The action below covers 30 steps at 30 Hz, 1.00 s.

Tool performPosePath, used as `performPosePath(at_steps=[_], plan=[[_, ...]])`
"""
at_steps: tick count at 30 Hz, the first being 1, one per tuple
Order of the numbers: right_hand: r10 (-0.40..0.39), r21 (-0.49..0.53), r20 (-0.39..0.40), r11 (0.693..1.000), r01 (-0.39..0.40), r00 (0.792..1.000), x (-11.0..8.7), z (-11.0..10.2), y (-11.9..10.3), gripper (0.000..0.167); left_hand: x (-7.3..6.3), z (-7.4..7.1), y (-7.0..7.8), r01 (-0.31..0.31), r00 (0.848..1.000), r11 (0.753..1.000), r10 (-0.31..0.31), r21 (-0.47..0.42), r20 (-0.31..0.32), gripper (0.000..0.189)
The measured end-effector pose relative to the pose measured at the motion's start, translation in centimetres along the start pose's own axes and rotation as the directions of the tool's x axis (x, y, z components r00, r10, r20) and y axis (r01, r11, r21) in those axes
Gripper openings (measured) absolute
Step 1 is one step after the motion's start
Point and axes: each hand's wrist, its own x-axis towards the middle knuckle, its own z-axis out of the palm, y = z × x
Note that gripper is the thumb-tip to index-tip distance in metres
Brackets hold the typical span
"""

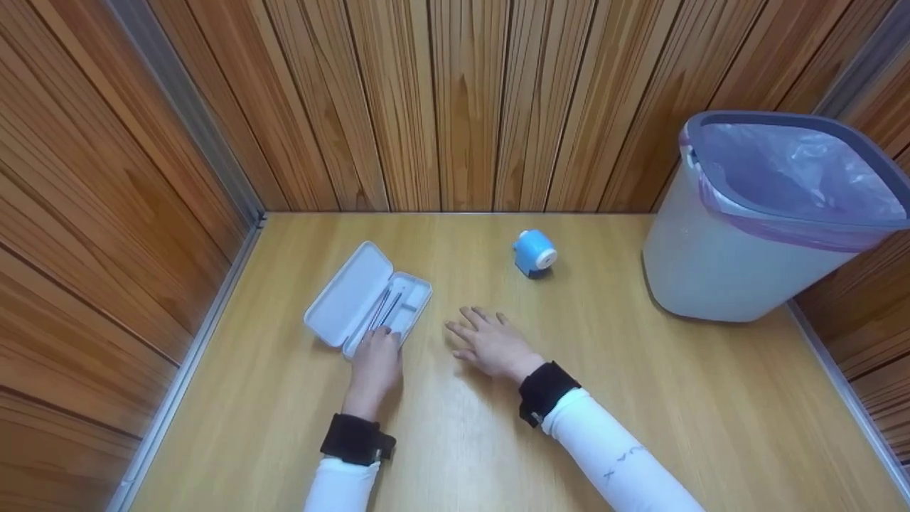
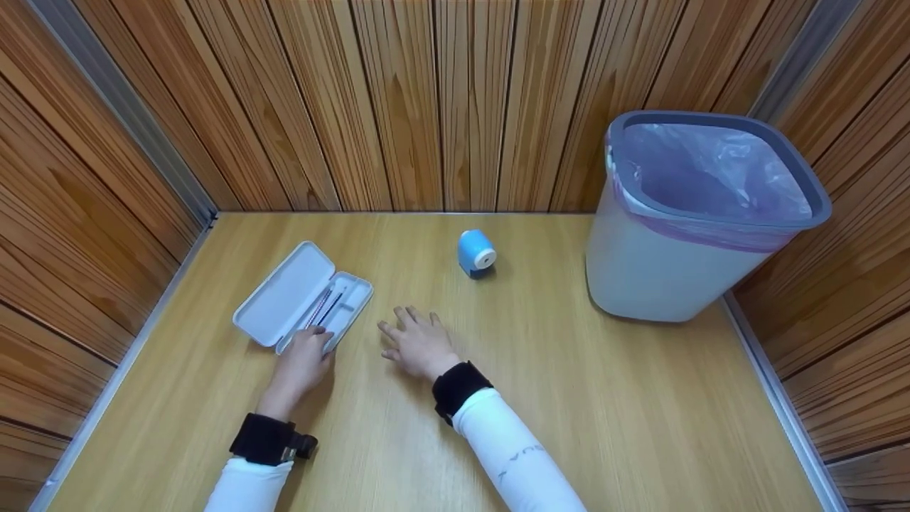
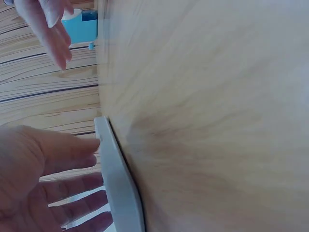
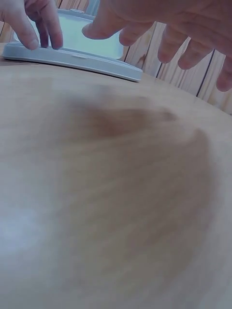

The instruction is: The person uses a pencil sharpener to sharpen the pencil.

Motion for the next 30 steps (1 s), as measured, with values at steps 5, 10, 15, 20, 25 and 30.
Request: performPosePath(at_steps=[5,10,15,20,25,30], plan=[[-0.002,-0.013,0.035,1.000,0.002,0.999,0.7,0.1,-0.9,0.058,-0.4,0.4,-0.1,0.004,0.999,1.000,-0.005,-0.024,-0.052,0.014],[-0.015,-0.013,0.048,1.000,0.016,0.999,1.2,0.2,-1.5,0.057,-0.5,0.6,-0.1,0.004,0.995,0.997,-0.012,-0.080,-0.101,0.013],[-0.034,-0.024,0.040,0.999,0.035,0.999,1.6,-0.1,-1.9,0.056,-0.2,0.4,-0.2,-0.017,0.998,0.999,0.014,-0.043,-0.069,0.011],[-0.041,-0.070,0.036,0.997,0.043,0.999,2.0,-0.3,-1.9,0.056,-0.1,0.1,-0.3,-0.028,0.999,0.998,0.026,-0.055,-0.039,0.013],[-0.016,-0.058,0.060,0.998,0.019,0.998,2.3,-0.3,-1.9,0.057,-0.3,-0.2,0.0,0.015,0.999,0.988,-0.008,-0.156,0.045,0.016],[0.014,-0.039,0.082,0.999,-0.011,0.997,2.4,0.0,-1.9,0.057,-0.5,-0.2,0.3,0.048,0.994,0.966,-0.021,-0.256,0.106,0.018]])
